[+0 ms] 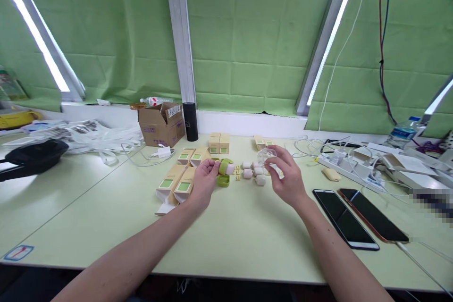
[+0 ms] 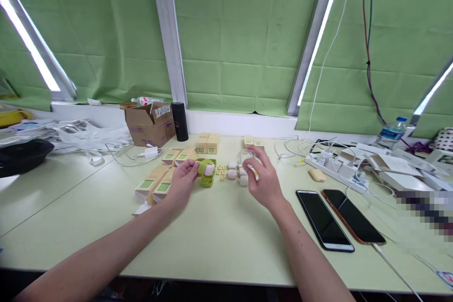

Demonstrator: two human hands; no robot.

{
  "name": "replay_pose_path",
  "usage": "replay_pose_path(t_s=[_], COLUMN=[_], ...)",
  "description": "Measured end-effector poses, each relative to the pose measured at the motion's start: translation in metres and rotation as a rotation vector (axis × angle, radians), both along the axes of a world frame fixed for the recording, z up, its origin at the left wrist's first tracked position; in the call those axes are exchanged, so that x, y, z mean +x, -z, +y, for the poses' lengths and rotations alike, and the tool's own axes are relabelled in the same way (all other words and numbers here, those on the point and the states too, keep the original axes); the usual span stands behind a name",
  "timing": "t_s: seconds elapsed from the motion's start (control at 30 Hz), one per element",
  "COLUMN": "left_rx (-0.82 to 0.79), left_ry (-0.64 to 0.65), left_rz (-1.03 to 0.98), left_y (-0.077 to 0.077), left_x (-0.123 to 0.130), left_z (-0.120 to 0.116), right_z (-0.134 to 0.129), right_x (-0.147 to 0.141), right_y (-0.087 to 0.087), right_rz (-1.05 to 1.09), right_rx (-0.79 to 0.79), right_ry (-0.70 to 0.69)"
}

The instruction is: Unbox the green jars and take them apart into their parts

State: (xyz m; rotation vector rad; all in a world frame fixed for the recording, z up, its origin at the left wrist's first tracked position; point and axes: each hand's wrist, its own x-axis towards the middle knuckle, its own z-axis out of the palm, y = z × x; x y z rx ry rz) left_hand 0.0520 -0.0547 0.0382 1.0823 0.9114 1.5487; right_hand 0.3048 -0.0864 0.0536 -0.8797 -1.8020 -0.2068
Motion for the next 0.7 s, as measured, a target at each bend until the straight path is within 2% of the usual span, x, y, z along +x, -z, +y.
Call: replay_pose_path(t_s=[0.1,0.23,0.43,0.7], left_rx=[0.006,0.010,0.009,0.003], left_ry=[-0.005,0.004,0.016,0.024], left_rz=[-0.001,0.011,0.032,0.051], left_y=[0.000,0.000,0.000,-0.002], left_x=[0.001,0.001,0.002,0.001], left_z=[0.000,-0.001,-0.002,-0.005], right_z=[0.004,0.008,0.009,0.011], right_x=[0.023,0.042,0.040,0.037], right_y=[-0.007,-0.006,0.003,0.003], right_rz=[-0.041,-0.172,-0.383,-0.479], right_rx=[-0.023,-0.123,-0.340,-0.511], right_ry=[0.140,0.326,0.396,0.468])
